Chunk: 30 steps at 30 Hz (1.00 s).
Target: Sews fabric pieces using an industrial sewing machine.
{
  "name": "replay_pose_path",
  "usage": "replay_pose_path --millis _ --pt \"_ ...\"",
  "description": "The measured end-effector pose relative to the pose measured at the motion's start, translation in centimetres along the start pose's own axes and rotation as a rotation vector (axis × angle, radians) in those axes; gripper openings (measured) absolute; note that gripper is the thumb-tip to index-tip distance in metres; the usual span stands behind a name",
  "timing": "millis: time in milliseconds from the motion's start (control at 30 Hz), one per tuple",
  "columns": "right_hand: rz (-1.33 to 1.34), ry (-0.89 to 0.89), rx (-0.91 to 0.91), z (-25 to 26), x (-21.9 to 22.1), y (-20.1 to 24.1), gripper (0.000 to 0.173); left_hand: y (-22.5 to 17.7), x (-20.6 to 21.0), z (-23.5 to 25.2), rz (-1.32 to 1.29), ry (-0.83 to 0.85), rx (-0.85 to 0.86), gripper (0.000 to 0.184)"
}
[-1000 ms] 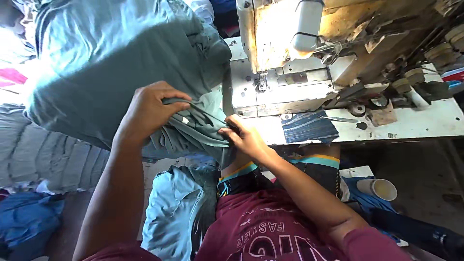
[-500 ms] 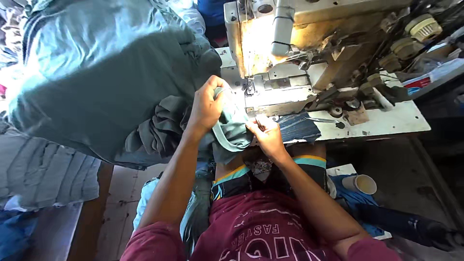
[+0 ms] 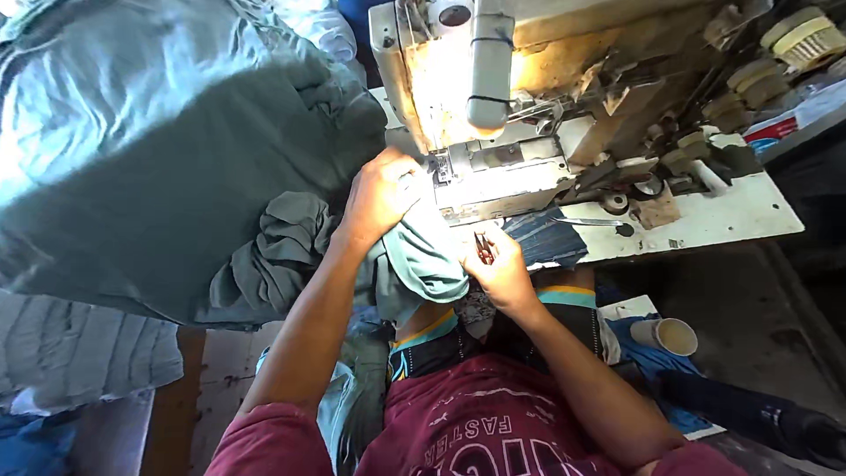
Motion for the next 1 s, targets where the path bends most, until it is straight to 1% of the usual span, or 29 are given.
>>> replay_pose_path --millis 100,167,267,367,433,500,567,667,767,867,933,1000 --pt "0.077 0.008 -0.006 0.4 -0.2 0.4 0.022 0.5 0.1 1.2 0.007 -0.003 -0.040 0.014" --pt "0.093 0.000 0.008 0.7 -0.3 0.4 0.019 0.4 0.3 2.3 0.015 0.014 -0.073 0.020" --pt "0.074 -0.019 0.016 1.6 -0.7 0.7 0.020 1.3 0.9 4.1 -0.003 0.033 -0.152 0.025" --pt "0.050 -0.027 -0.006 2.9 -0.8 1.2 0.022 2.9 1.7 5.5 -0.024 0.017 -0.232 0.037" --pt "0.035 -0.042 -0.030 3.3 -0.7 1.3 0.017 3.8 2.2 6.0 -0.067 -0.008 -0.268 0.045" --pt "0.071 -0.036 -0.022 3.1 -0.6 1.3 0.014 3.9 2.4 6.1 -0.101 -0.033 -0.266 0.049" --pt "0.116 -0.018 0.031 2.6 -0.7 1.4 0.020 3.1 1.9 6.0 -0.120 -0.047 -0.221 0.046" --pt "0.121 -0.023 0.072 1.8 -1.1 1.5 0.024 2.2 1.4 5.6 -0.143 0.014 -0.202 0.047" --pt "0.080 -0.038 0.035 1.4 -1.4 1.6 0.026 2.5 1.6 5.7 -0.159 0.063 -0.234 0.044" --pt "0.078 -0.057 0.015 1.7 -1.3 1.8 0.024 3.4 2.1 6.1 -0.160 0.057 -0.250 0.039" --pt "0.054 -0.070 -0.001 2.3 -1.1 1.9 0.022 3.7 2.3 6.4 -0.131 0.028 -0.244 0.045" --pt "0.022 -0.095 -0.038 3.1 -0.9 1.8 0.012 3.9 2.6 6.6 -0.112 -0.027 -0.237 0.051"
Point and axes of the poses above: each hand's wrist, its own z-axis towards the middle knuckle, its own x-axis out of the palm, y = z × x, the point moved 5 cm from there along z, towards the middle knuckle, and after that the axes turned 12 degrees about -z, right-handed, at the moved point
